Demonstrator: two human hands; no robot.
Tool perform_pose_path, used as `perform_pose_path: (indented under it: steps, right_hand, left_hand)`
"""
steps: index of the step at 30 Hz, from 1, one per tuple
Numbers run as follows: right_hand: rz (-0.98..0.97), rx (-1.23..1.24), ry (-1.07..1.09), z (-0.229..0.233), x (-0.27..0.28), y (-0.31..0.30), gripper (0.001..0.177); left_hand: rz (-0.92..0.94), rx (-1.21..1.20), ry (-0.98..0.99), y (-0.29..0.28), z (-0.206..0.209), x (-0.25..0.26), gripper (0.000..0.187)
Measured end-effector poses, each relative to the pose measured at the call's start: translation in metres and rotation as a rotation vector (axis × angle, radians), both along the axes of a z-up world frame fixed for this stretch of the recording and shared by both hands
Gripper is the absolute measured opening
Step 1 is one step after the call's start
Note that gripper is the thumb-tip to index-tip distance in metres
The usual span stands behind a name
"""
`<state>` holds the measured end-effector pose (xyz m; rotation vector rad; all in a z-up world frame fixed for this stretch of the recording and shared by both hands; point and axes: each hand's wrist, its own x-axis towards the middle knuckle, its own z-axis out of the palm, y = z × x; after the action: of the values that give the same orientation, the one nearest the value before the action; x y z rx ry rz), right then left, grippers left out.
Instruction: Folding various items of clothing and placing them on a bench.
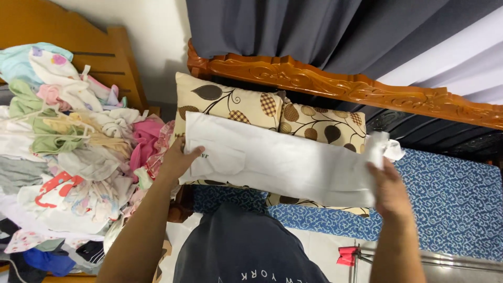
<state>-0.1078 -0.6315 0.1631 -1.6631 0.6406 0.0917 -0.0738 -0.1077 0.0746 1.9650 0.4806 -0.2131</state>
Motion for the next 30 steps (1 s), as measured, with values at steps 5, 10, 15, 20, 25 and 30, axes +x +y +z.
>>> perform_pose_path:
  steps: [5, 10, 15, 20, 25, 30]
  right_hand:
    - [0.128, -0.217, 0.212, 0.026, 0.006, 0.121, 0.066]
    - [0.609, -0.089, -0.060, -0.003, 0.001, 0.175, 0.068]
    - [0.330, -0.488, -0.033, -0.077, -0.001, 0.122, 0.060]
    - [0.035, -0.745, -0.046, -0.142, -0.016, 0.066, 0.061]
    - [0.024, -0.705, 0.106, -0.140, -0.023, 0.076, 0.058]
    - [-0.058, -0.543, 0.101, -0.136, -0.023, 0.085, 0.061]
  left_hand:
    - [-0.044, -0.004, 0.090, 0.013, -0.003, 0.008, 0.067]
    - [-0.046, -0.035, 0.161, 0.017, -0.015, 0.013, 0.072]
    - [-0.033, -0.127, 0.123, 0.029, -0.033, 0.012, 0.066]
    - [-0.015, 0.158, -0.182, 0.015, -0.016, 0.007, 0.061]
    - [-0.255, 0.500, -0.525, -0.059, -0.012, 0.013, 0.046]
    - [-0.516, 0.490, -0.294, -0.148, -0.007, 0.023, 0.056]
